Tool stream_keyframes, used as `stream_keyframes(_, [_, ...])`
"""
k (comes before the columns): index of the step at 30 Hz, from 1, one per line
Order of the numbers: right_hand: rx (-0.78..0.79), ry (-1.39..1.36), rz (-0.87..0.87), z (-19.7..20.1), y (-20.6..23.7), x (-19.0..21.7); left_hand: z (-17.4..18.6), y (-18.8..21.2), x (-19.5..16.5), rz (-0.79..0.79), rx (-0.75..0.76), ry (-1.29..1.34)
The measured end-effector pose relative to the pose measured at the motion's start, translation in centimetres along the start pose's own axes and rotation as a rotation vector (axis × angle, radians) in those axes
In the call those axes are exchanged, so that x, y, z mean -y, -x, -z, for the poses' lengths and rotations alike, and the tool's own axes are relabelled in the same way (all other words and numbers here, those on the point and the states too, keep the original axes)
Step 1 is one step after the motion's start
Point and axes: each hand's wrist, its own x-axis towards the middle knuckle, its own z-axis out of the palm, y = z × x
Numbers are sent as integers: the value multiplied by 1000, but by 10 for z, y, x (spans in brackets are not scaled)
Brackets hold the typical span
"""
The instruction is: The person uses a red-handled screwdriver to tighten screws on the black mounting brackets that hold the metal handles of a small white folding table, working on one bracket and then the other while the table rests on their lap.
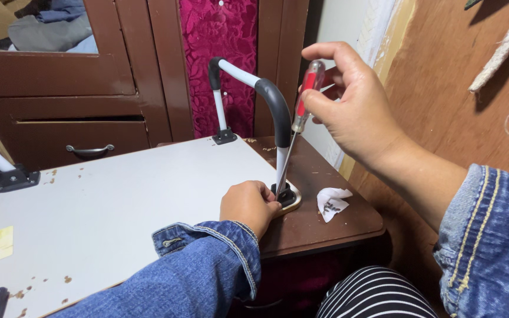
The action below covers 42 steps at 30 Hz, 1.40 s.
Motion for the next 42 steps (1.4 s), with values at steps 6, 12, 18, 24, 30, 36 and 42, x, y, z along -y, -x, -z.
stream_keyframes(6, [-100,-38,-59,3,-1,-7,0,-1,2,1,-20,56])
stream_keyframes(12, [-193,-153,-176,5,3,-13,-1,-3,10,100,34,235])
stream_keyframes(18, [-280,-207,-322,13,19,-20,-4,-10,17,124,57,351])
stream_keyframes(24, [-498,-254,-619,20,33,-34,-10,-15,22,114,57,461])
stream_keyframes(30, [-576,-326,-704,29,43,-53,-12,-16,24,157,105,574])
stream_keyframes(36, [-600,-403,-594,37,41,-61,-10,-15,21,176,117,558])
stream_keyframes(42, [-629,-377,-634,38,40,-59,-11,-15,22,143,105,560])
